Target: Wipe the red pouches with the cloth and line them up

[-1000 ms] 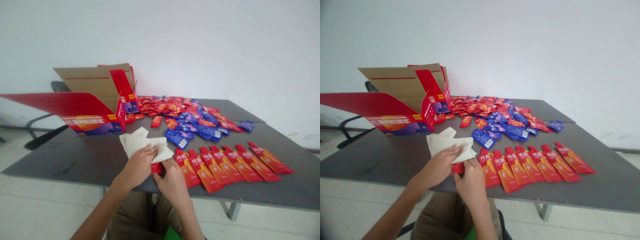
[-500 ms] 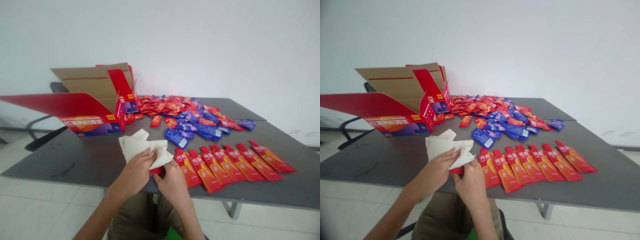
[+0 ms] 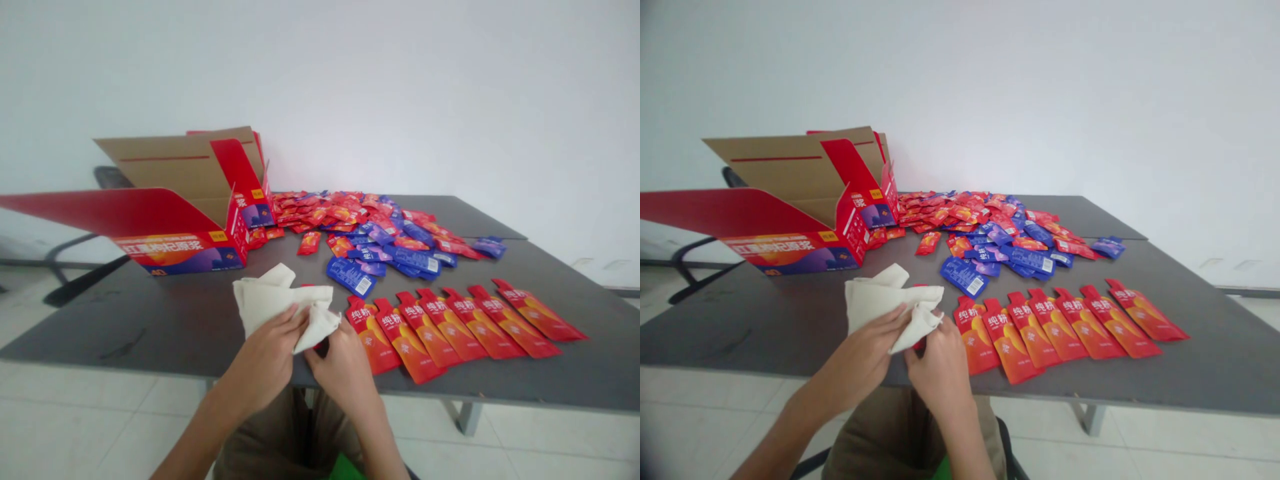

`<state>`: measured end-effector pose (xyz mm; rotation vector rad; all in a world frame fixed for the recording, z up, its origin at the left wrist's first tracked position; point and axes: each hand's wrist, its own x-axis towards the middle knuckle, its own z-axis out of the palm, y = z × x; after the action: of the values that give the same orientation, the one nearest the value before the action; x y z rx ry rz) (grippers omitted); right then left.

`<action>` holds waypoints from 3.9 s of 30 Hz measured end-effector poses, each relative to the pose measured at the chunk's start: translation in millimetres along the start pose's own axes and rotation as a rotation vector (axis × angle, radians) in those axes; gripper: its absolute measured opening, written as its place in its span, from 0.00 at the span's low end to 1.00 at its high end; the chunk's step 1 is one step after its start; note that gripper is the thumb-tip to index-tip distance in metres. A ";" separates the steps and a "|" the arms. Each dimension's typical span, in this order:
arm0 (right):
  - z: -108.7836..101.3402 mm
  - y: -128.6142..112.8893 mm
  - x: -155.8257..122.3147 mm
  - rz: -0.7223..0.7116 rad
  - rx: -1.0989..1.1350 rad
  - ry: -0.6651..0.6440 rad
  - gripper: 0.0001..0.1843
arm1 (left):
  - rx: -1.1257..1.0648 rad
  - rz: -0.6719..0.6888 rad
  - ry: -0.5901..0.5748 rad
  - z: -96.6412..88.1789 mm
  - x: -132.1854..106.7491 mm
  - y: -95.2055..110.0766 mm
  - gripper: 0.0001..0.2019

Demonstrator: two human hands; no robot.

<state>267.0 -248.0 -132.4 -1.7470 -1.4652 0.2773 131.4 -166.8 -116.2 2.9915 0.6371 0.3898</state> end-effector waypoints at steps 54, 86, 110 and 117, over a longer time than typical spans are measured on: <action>0.1 0.7 -0.1 0.023 0.000 -0.006 0.16 | 0.010 -0.034 -0.008 3.4 17.6 -9.0 0.34; 1.3 2.5 0.8 -0.032 0.025 -0.012 0.16 | 0.008 -0.016 -0.005 1.9 -10.6 7.2 0.33; 8.1 -9.1 -0.9 -0.047 -0.314 -0.099 0.46 | 0.094 -0.401 0.081 -7.3 -56.0 -50.6 0.32; 27.1 -54.9 31.1 -0.034 -0.704 -0.280 0.29 | 0.053 -0.386 0.158 -4.6 -58.6 -54.0 0.32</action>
<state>219.9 -208.9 -101.5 -2.2963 -1.9494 -0.0289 57.2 -141.4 -131.3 2.8073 1.2277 0.5890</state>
